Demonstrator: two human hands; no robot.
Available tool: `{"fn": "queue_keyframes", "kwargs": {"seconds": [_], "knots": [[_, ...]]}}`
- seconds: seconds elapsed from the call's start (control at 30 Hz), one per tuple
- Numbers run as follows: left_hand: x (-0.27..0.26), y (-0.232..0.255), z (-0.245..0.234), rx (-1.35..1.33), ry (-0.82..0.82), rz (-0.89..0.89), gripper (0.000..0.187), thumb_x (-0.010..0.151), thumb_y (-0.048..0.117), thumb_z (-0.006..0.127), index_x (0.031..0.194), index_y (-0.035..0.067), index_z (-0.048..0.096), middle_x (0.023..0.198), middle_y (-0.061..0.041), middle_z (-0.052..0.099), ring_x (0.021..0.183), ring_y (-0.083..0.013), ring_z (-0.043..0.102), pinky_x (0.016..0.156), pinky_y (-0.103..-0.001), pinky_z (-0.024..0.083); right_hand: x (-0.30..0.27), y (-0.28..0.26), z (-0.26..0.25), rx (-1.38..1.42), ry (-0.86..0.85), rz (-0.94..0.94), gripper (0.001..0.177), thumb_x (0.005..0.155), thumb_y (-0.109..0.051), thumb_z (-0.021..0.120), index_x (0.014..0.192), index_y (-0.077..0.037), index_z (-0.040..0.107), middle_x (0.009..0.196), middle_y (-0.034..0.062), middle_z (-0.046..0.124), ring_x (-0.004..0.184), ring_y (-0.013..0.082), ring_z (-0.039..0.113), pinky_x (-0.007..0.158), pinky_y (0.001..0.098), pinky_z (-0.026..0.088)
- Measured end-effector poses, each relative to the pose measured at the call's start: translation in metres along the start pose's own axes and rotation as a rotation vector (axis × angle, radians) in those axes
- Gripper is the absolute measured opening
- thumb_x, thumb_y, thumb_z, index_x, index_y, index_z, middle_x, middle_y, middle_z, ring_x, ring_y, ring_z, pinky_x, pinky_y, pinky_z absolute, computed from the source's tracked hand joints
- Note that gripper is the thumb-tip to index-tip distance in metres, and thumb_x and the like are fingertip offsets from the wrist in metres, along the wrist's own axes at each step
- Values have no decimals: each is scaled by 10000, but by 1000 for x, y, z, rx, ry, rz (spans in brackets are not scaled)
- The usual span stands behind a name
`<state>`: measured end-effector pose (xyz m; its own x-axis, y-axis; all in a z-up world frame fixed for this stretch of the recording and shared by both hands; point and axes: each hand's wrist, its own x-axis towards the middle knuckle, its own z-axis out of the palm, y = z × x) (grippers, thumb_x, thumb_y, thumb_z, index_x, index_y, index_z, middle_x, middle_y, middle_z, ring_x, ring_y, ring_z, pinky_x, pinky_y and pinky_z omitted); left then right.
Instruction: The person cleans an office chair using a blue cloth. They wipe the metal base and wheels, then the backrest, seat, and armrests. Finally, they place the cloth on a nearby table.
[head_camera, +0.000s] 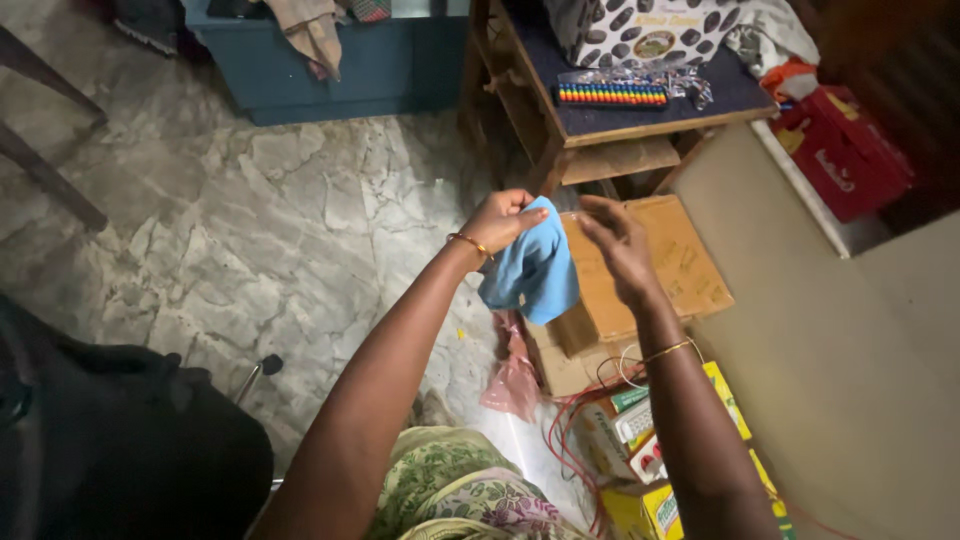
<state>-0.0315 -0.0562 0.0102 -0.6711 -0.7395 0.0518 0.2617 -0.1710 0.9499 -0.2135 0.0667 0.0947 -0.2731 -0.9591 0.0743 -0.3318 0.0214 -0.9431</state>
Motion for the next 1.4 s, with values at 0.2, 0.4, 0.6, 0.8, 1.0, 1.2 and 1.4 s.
{"fn": "queue_keyframes", "kwargs": {"seconds": [0.2,0.4,0.6,0.8,1.0,1.2,1.4], "knots": [[39,15,-26,-199,-45,53,215,957,215,750,1057,32,698,995,-14,722,876,-50,647,777,-221,537,24,-24,56,24,-225,53,636,783,-82,819,1358,-60,549,1223,42,673,1095,122,626,941,302,518],[81,32,-79,-217,-13,64,510,757,200,855,1179,47,613,1031,-22,736,918,-112,693,818,-324,585,99,12,70,43,-101,163,305,881,-101,789,1151,23,718,1004,48,762,852,119,684,776,295,569],[135,13,-144,314,196,384,791,642,306,975,1287,63,586,1210,-81,660,1076,-184,613,874,-340,531,172,6,88,135,69,231,257,898,-134,770,1104,17,736,997,85,761,815,151,700,716,307,581],[178,-23,-169,362,187,88,717,680,425,965,1183,35,635,1131,-105,687,1024,-162,649,860,-308,557,220,-1,109,342,130,319,232,960,-195,707,1104,-14,690,991,76,728,829,182,703,735,352,599],[223,-50,-175,44,108,-8,474,740,338,900,1022,43,660,926,-67,693,810,-119,623,702,-279,530,263,10,112,481,92,398,261,976,-197,668,1151,-3,674,1028,96,745,875,209,733,794,371,618],[291,-81,-182,-94,155,-11,205,869,208,815,883,56,677,811,16,674,718,-58,566,635,-260,488,318,52,96,355,138,333,498,965,-250,692,1378,-16,538,1253,135,630,1087,262,646,939,432,539],[331,-53,-197,-144,175,-192,151,899,209,768,875,86,683,800,11,684,698,-81,590,607,-264,475,355,56,101,-235,147,-52,828,828,-257,833,1538,-98,438,1507,175,465,1409,317,434,1156,446,371]]}}
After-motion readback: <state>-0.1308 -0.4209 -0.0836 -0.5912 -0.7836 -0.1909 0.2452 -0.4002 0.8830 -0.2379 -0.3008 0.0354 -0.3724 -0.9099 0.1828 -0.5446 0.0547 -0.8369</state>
